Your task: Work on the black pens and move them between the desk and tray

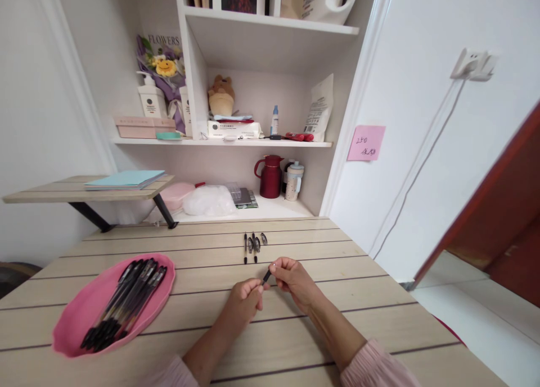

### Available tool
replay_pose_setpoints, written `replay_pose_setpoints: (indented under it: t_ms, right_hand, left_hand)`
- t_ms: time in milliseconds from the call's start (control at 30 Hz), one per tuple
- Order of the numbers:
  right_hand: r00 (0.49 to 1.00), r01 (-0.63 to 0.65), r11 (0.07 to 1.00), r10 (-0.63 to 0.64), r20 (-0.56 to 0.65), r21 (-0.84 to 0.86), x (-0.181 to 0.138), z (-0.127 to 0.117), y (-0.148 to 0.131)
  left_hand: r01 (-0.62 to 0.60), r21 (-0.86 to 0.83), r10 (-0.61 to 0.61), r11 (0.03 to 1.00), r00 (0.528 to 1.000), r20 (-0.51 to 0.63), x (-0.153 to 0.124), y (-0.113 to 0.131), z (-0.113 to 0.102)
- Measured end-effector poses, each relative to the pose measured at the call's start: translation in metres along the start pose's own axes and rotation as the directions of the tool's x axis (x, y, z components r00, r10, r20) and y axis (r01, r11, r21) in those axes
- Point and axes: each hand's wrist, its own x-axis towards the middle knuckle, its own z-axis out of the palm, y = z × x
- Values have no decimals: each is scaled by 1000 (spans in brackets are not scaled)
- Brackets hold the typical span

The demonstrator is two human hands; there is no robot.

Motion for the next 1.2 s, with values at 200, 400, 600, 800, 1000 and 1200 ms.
replay_pose_setpoints:
  t_ms: [200, 400, 600, 800, 1000, 1200]
  right_hand:
    - [999, -4, 1000, 4, 49, -1, -3, 2, -5]
    - [999, 6, 1000, -6, 35, -10, -3, 1, 1]
    - [999, 34, 944, -19, 51, -328, 26, -8, -8]
    - [950, -103, 591, -179, -254, -800, 106, -9, -17]
    - [941, -168, 482, -182, -286, -860, 144, 2, -13]
    - [950, -159, 578, -131, -283, -800, 125, -9, -10]
  left_hand:
    - [-20, -4, 20, 1000, 1000, 7, -1, -2, 0]
    - [-8, -35, 8, 999, 1000, 6, 1, -5, 0]
    - [25, -184, -31, 983, 999, -35, 1, 1, -4]
    - [-4, -366, -45, 930, 991, -125, 0, 5, -7]
    - [1, -398, -60, 917, 989, -137, 2, 3, -7]
    - [2, -355, -47, 935, 992, -116, 0, 3, -7]
